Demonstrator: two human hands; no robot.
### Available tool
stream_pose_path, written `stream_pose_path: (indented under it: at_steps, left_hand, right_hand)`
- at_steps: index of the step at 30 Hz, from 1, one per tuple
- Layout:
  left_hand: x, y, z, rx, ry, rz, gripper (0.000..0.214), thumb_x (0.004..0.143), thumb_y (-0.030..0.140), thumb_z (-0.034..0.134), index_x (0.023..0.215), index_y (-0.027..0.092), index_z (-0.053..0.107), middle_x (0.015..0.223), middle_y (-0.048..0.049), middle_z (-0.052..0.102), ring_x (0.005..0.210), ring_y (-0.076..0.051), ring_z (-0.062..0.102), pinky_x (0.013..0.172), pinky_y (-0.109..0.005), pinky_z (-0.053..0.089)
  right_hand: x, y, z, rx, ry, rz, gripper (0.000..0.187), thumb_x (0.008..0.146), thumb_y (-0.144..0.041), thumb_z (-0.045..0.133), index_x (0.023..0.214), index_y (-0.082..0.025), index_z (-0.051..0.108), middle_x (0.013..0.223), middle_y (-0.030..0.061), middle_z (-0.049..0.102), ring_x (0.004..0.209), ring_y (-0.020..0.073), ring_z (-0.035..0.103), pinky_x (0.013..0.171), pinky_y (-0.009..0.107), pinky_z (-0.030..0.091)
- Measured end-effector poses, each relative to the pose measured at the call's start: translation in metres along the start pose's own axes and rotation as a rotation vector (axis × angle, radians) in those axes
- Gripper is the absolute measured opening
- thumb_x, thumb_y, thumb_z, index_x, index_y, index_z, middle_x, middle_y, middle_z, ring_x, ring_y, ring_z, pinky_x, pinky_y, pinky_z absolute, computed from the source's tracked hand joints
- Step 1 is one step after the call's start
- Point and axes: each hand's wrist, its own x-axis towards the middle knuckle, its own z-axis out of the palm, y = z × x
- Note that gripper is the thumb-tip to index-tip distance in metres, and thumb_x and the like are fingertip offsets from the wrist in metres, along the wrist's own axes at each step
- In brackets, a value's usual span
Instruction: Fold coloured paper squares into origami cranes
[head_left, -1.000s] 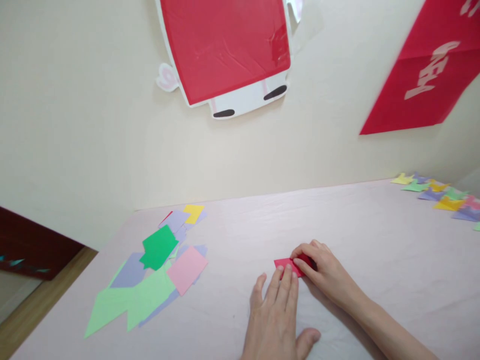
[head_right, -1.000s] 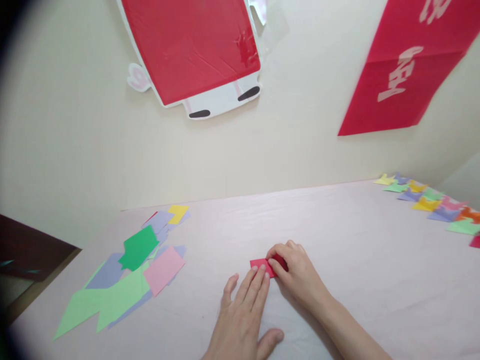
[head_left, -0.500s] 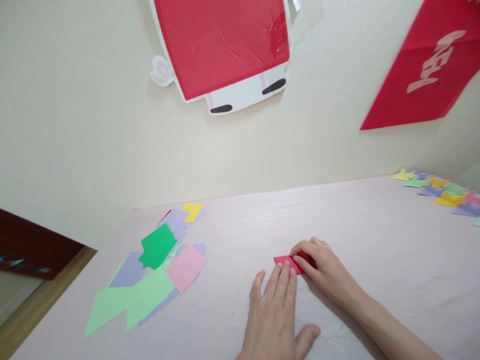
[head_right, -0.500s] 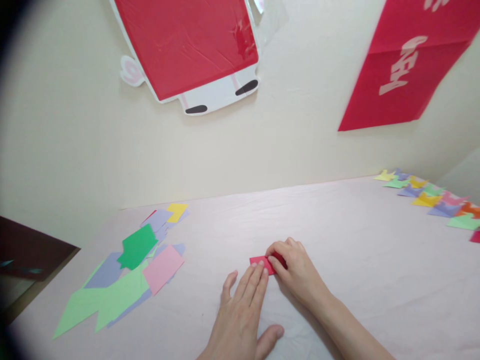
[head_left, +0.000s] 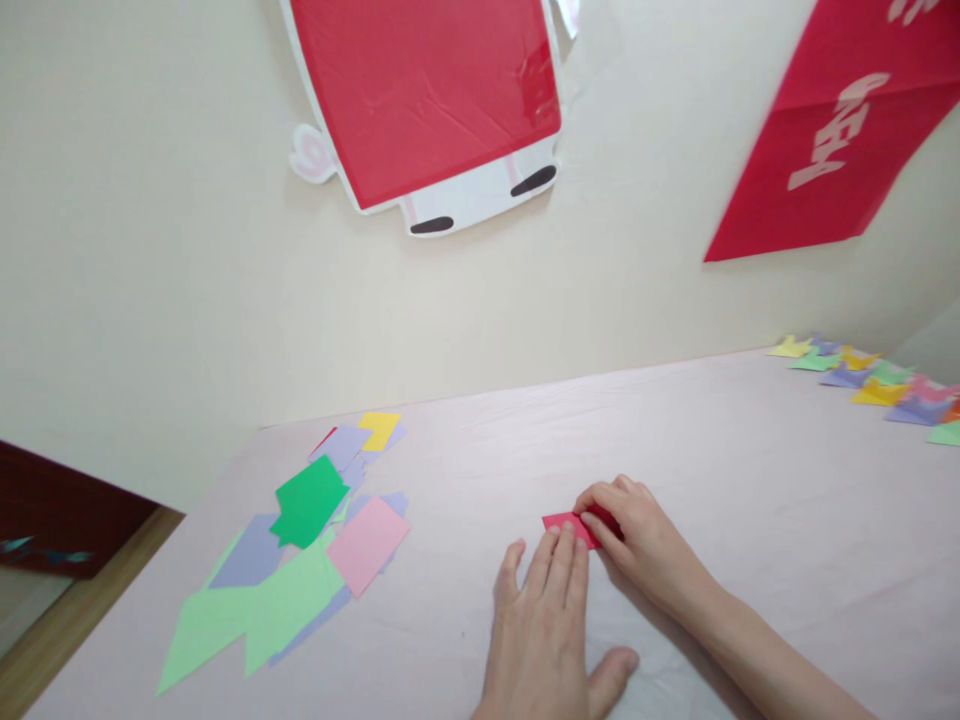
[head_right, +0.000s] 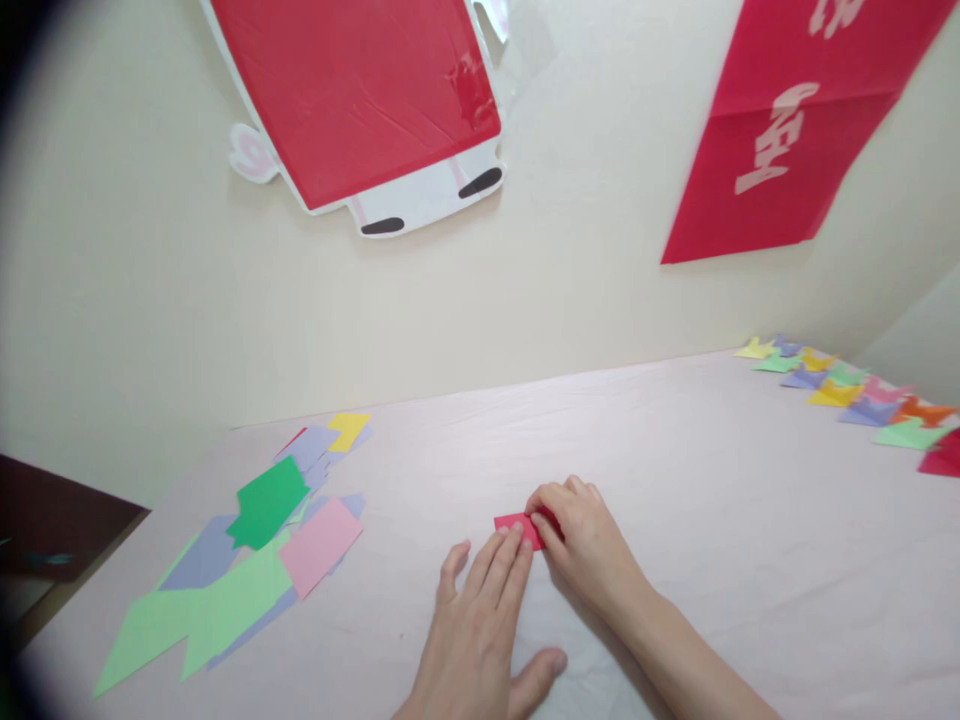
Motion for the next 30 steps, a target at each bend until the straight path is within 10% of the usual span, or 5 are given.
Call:
stream_pose_path:
  at_steps: [15,30]
  left_hand:
    - [0.004,0.004,0.002,0.009,0.038,-0.031,0.074,0.09,0.069,0.037,0.138,0.014,0.052,0.148,-0.0107,0.045,0.134,-0.031,0.045,0.11,-0.056,0.034]
    - [-0.006,-0.009,-0.011,0.146,0.131,-0.115,0.054,0.086,0.061,0.054,0.117,0.018,0.063,0.141,-0.0159,0.051,0.131,-0.035,0.045,0.105,-0.057,0.037]
  right_hand:
    - [-0.01,-0.009,-0.006,-0.055,0.044,0.035,0.011,0.08,-0.023,0.06,0.09,-0.024,0.064,0.097,0.0063,0.061,0.091,0.0244,0.053,0.081,0.038,0.041]
    - [-0.006,0.012,-0.017,0.194,-0.104,0.055,0.054,0.057,0.0,0.041,0.097,-0.025,0.067,0.102,0.0063,0.061,0.101,0.0245,0.053,0.092,0.042,0.043]
